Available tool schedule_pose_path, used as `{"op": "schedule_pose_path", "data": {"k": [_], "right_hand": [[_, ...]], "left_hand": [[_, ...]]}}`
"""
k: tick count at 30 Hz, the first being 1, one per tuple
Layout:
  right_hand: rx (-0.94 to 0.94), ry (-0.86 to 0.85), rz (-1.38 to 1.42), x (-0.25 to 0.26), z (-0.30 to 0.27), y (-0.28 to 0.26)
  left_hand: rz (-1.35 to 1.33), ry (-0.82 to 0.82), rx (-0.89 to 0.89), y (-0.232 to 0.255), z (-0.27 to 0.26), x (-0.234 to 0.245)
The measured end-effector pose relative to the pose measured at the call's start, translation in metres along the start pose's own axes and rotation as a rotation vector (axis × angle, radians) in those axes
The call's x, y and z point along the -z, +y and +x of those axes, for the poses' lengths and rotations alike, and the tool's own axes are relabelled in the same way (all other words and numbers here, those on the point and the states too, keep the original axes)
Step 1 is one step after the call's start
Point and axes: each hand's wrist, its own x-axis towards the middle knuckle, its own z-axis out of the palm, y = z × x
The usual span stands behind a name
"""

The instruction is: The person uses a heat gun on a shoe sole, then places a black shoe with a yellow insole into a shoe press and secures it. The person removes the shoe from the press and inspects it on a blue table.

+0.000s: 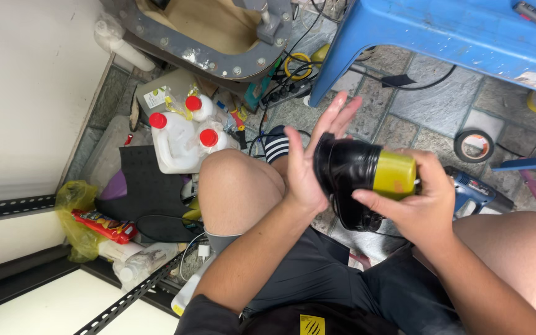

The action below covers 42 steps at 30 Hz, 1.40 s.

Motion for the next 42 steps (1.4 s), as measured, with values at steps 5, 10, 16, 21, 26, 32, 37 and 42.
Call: {"op": "schedule_pose_path", "data": {"k": [5,10,16,21,26,32,37,42], "right_hand": [[0.091,-0.063,0.156,0.005,-0.003,0.005],[0.579,-0.300,0.139,0.022,0.019,-0.004],[0.801,-0.502,0.016,0.024,0.027,-0.041],[0.963,-0.806,-0.074,0.023,0.031,-0.073],[0.903,-0.622,-0.383,0.031,0.027,-0.052],[-0.261,-0.413,0.932,-0.022,0.032,-0.001],[0.011,-0.206,0.267,-0.105,0.097,-0.002],[0.166,-0.205,0.096,-0.172,0.162,-0.019]], "left_hand": [[0.075,0.033,0.208,0.016,-0.003,0.014],[0.101,0.267,0.625,0.015,-0.005,0.044],[0.254,0.094,1.007,-0.002,0.027,0.055],[0.340,-0.138,1.125,0.002,0.046,0.040],[0.046,0.101,0.596,0.042,0.037,0.042],[-0.083,0.378,-0.011,0.104,0.038,0.068],[-0.164,0.571,-0.043,0.135,0.070,0.131],[-0.001,0.901,-0.021,0.173,0.103,0.213]]}}
